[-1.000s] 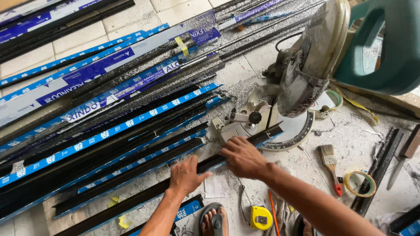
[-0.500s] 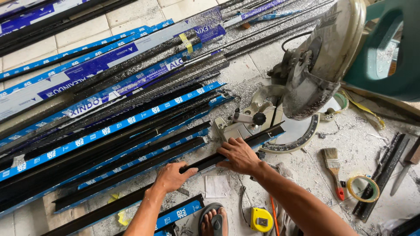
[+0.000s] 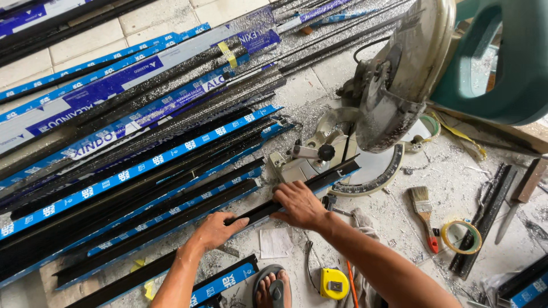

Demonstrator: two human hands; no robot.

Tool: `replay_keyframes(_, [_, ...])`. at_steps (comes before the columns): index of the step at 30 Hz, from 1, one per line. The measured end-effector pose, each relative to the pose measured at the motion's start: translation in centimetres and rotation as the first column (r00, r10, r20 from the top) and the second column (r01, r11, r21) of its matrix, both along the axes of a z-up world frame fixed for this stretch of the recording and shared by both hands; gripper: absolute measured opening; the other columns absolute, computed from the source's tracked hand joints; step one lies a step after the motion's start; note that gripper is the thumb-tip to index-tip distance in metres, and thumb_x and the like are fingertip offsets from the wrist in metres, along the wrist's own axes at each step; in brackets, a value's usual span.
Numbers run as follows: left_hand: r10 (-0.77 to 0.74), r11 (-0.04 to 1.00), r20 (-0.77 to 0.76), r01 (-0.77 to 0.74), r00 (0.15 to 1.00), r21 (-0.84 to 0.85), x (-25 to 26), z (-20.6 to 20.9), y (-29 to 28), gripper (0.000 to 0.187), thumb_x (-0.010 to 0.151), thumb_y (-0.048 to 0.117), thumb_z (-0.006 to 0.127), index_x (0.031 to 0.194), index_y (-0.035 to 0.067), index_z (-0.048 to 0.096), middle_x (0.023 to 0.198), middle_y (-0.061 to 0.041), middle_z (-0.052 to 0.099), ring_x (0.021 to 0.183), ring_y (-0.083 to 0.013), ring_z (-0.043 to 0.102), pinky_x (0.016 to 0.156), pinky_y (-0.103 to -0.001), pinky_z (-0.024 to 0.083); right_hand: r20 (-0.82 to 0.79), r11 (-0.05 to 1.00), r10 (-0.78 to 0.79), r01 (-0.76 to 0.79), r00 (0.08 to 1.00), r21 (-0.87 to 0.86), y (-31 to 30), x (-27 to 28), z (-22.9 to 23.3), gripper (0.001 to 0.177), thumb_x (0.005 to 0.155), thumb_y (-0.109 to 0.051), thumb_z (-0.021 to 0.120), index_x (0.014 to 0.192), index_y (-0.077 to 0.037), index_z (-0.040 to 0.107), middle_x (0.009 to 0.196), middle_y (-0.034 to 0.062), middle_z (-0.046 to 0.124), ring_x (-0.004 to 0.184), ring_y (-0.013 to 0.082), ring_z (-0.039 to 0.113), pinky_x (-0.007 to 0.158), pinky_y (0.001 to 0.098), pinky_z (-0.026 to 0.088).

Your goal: The person uses a miter saw to cut several long metal profiles. They measure the profiles with a tape measure, mark them with a pencil, and then cut them to size, placing the cut pieces aside.

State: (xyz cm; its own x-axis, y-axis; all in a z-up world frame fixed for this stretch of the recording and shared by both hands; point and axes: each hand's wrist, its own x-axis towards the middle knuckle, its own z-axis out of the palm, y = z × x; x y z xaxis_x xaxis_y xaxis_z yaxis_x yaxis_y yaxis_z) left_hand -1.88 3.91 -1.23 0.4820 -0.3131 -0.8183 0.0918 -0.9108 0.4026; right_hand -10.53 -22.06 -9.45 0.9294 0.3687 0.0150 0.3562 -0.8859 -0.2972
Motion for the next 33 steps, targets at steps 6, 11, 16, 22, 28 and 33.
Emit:
replay_keyframes(6, [0.004, 1.000, 0.012, -0.004, 1.000, 0.006, -0.1, 0.0, 0.0, 0.085, 0.083, 0.068, 0.066, 0.146, 0.012, 0.057, 0.150, -0.011, 0.059, 0.137, -0.0293, 0.058, 0.114, -0.046, 0.047, -0.008, 0.999, 0.029, -0.029, 1.000, 0.039, 3.7, 0.3, 0.8, 0.043, 0.099, -0.057, 0.062, 0.106, -0.017, 0.050, 0.094, 0.0022, 0.052, 0.077, 0.0178, 0.048, 0.081, 0.0369, 0.043])
replay_keyframes(11, [0.025, 0.999, 0.064, -0.023, 0.998, -0.031, 0.0, -1.7, 0.8, 0.064, 0.079, 0.066, 0.076, 0.116, 0.014, 0.069, 0.118, -0.009, 0.065, 0.115, -0.0276, 0.064, 0.099, -0.041, 0.049, 0.162, 1.000, 0.022, -0.019, 0.987, -0.020, 4.3, -0.2, -0.2, 0.061, 0.091, -0.070, 0.057, 0.114, -0.014, 0.048, 0.097, 0.0038, 0.052, 0.083, 0.0225, 0.053, 0.083, 0.0388, 0.042])
replay_keyframes(16, [-0.025, 1.000, 0.070, 0.024, 0.997, 0.011, -0.7, -0.6, 0.1, 0.090, 0.082, 0.070, 0.068, 0.146, 0.009, 0.054, 0.152, -0.012, 0.056, 0.140, -0.0298, 0.055, 0.115, -0.045, 0.047, -0.001, 0.983, 0.036, -0.036, 0.999, -0.180, 4.3, -0.4, 0.6, 0.060, 0.093, -0.061, 0.069, 0.125, -0.013, 0.051, 0.107, 0.0065, 0.057, 0.089, 0.0233, 0.054, 0.087, 0.0402, 0.043])
replay_keyframes(22, [-0.099, 0.988, 0.602, 0.152, 0.792, -0.037, -3.2, -5.7, 0.7, 0.059, 0.080, 0.069, 0.075, 0.106, 0.017, 0.066, 0.106, -0.003, 0.073, 0.098, -0.0297, 0.068, 0.079, -0.049, 0.053, 0.229, 0.992, -0.109, 0.119, 0.967, -0.034, 4.0, -1.1, -0.4, 0.042, 0.095, -0.031, 0.070, 0.128, -0.013, 0.050, 0.122, 0.0151, 0.062, 0.107, 0.0314, 0.058, 0.103, 0.0466, 0.043])
replay_keyframes(28, [-0.146, 0.949, 0.947, 0.310, 0.286, 0.053, -4.6, -8.4, 0.0, 0.059, 0.073, 0.064, 0.087, 0.091, 0.015, 0.059, 0.081, -0.002, 0.064, 0.072, -0.0193, 0.057, 0.061, -0.036, 0.042, 0.190, 0.985, -0.170, 0.165, 0.967, 0.042, 3.7, -2.6, -0.8, 0.049, 0.104, -0.026, 0.053, 0.150, -0.012, 0.044, 0.150, 0.0271, 0.048, 0.142, 0.0454, 0.041, 0.121, 0.0598, 0.026])
replay_keyframes(33, [-0.060, 0.964, 0.970, 0.267, 0.237, -0.006, -2.7, -8.7, -1.7, 0.055, 0.085, 0.059, 0.077, 0.114, 0.015, 0.064, 0.097, -0.002, 0.070, 0.082, -0.0210, 0.061, 0.066, -0.038, 0.043, 0.178, 0.869, -0.465, 0.409, 0.867, 0.279, 4.1, -3.8, -0.7, 0.084, 0.083, -0.031, 0.081, 0.153, -0.017, 0.036, 0.164, 0.0215, 0.028, 0.153, 0.0426, 0.026, 0.125, 0.0664, 0.020])
